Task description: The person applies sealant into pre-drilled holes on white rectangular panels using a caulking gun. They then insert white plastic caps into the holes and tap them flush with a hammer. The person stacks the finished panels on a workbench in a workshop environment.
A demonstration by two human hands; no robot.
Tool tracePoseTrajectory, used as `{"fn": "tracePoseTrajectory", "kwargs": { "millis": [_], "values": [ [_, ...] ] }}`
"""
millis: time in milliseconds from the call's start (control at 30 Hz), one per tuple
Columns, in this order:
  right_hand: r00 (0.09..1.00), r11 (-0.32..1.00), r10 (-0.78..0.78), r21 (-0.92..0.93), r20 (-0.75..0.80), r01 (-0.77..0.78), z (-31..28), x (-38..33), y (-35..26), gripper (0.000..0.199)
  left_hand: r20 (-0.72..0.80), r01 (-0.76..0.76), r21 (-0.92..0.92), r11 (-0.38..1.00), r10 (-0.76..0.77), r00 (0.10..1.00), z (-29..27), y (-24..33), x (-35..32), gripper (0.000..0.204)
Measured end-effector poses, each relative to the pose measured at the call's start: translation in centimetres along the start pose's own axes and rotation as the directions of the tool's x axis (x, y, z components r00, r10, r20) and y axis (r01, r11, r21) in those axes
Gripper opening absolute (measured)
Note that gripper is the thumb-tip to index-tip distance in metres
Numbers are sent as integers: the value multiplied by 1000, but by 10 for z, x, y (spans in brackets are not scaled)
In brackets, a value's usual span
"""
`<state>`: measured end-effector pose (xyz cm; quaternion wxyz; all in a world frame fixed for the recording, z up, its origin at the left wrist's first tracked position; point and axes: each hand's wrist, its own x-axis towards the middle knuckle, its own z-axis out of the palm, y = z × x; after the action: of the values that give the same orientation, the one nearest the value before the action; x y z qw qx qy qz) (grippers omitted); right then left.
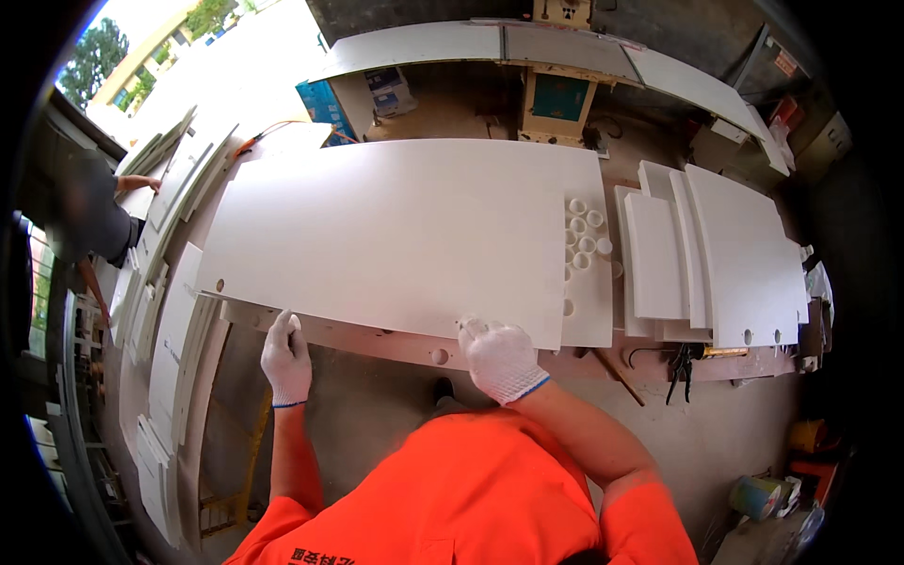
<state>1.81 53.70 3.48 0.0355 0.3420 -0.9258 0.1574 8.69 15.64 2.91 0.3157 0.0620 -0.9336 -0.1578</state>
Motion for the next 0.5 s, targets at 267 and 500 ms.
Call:
{"fn": "tracePoseTrajectory", "kwargs": {
  "millis": [267,500],
  "values": [
    [972,976,204,97,-118,-193,16,-17,-27,33,-77,73,290,954,-52,996,-26,-180,54,23],
    [959,958,267,139,-97,-252,17,-14,-34,43,145,67,438,897,-143,979,-29,-286,110,34]
  ]
}}
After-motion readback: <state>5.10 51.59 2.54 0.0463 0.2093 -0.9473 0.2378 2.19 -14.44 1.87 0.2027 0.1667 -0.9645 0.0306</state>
